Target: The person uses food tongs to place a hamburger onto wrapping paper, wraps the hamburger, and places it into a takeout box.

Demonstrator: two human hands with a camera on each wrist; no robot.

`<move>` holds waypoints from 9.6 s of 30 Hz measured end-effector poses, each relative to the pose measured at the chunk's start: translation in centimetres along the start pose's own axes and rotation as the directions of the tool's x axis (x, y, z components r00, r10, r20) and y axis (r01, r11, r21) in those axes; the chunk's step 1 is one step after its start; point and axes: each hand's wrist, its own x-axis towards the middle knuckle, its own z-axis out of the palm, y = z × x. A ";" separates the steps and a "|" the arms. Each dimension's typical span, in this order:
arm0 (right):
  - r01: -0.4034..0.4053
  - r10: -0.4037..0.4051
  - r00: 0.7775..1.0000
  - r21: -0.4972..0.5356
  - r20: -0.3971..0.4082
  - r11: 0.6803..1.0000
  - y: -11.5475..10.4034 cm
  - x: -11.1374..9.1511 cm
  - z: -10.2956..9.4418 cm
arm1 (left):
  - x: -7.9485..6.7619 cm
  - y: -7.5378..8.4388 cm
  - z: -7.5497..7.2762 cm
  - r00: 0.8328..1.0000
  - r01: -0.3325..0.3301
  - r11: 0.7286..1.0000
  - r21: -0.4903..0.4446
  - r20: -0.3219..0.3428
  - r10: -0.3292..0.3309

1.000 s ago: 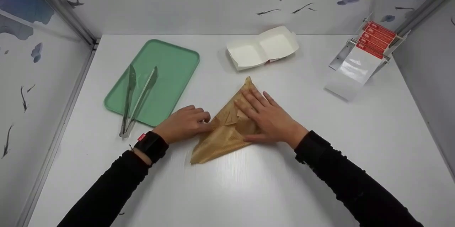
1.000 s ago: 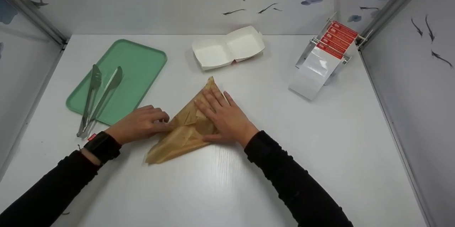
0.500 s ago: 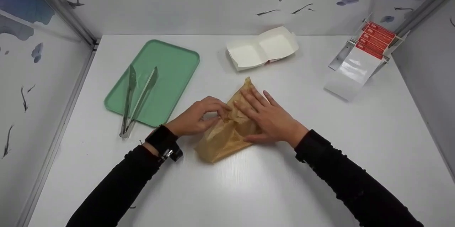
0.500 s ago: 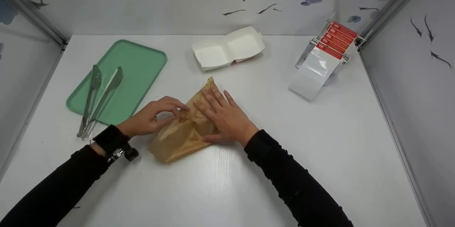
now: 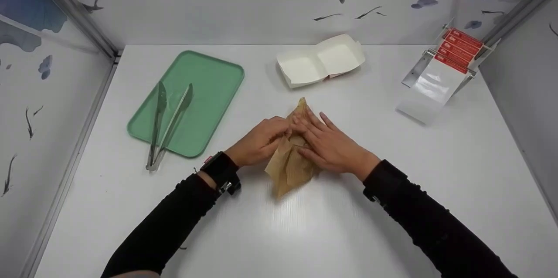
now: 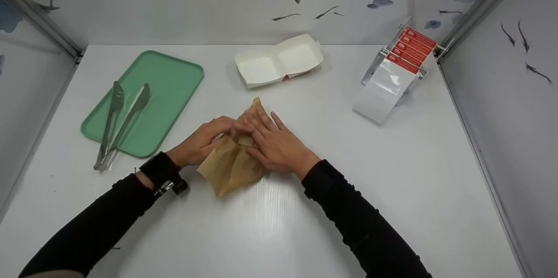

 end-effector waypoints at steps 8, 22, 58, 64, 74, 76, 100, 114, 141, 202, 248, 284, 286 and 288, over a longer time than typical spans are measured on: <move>0.025 -0.021 0.999 0.077 -0.050 0.997 0.3 0.1 0.1 | 0.1 -0.2 0.5 0.999 -0.044 0.999 0.022 0.004 0.044; 0.090 -0.073 0.955 0.045 -0.286 0.995 -0.8 -2.3 0.5 | 0.6 -0.3 1.0 0.999 0.040 0.985 0.169 0.029 -0.045; -0.319 0.580 0.813 0.785 -0.062 0.531 -3.8 -6.3 2.3 | 0.3 -0.9 -0.6 0.981 0.176 0.978 0.111 0.060 -0.183; -0.292 0.561 0.818 0.750 -0.126 0.594 -3.8 -6.0 2.8 | 0.2 -1.0 -0.6 0.980 0.180 0.977 0.113 0.065 -0.188; -0.395 0.660 0.748 0.747 -0.077 0.535 -3.3 -4.7 2.1 | 0.5 -0.6 -0.7 0.971 0.227 0.970 0.088 0.056 -0.232; -0.386 0.653 0.743 0.700 -0.150 0.600 -3.3 -4.4 1.8 | 0.6 -0.5 -0.7 0.970 0.231 0.969 0.089 0.057 -0.237; -0.107 0.009 0.882 -0.182 -0.470 0.977 -2.1 -1.9 2.1 | 0.9 -0.6 -0.5 0.975 0.220 0.975 0.000 0.027 -0.220; -0.159 0.120 0.909 -0.066 -0.400 0.985 -2.9 -1.6 0.9 | 0.5 -0.7 0.0 0.956 0.271 0.953 -0.138 -0.074 -0.283; -0.205 0.143 0.946 -0.193 -0.293 0.959 -3.1 -1.0 0.7 | -4.7 1.7 0.7 0.900 0.312 0.949 0.051 -0.336 -0.278; -0.228 0.164 0.951 -0.236 -0.261 0.945 -3.7 -1.3 1.5 | -2.6 -3.1 -1.7 0.710 0.620 0.566 -0.544 0.080 -0.700; -0.265 0.351 0.881 0.284 -0.317 0.921 0.6 -3.6 -1.6 | 2.6 4.4 4.7 0.974 0.225 0.737 0.637 -0.143 -0.174; -0.756 0.725 0.560 0.111 -0.402 0.645 19.9 -8.2 -13.9 | 2.1 3.6 4.9 0.984 0.175 0.713 0.679 -0.148 -0.101; -0.754 0.721 0.561 0.108 -0.407 0.648 20.0 -8.1 -13.9 | 2.1 3.6 4.9 0.984 0.172 0.714 0.678 -0.148 -0.097; -0.751 0.716 0.561 0.107 -0.416 0.651 20.2 -8.0 -13.9 | 2.1 3.5 4.9 0.985 0.168 0.715 0.678 -0.148 -0.091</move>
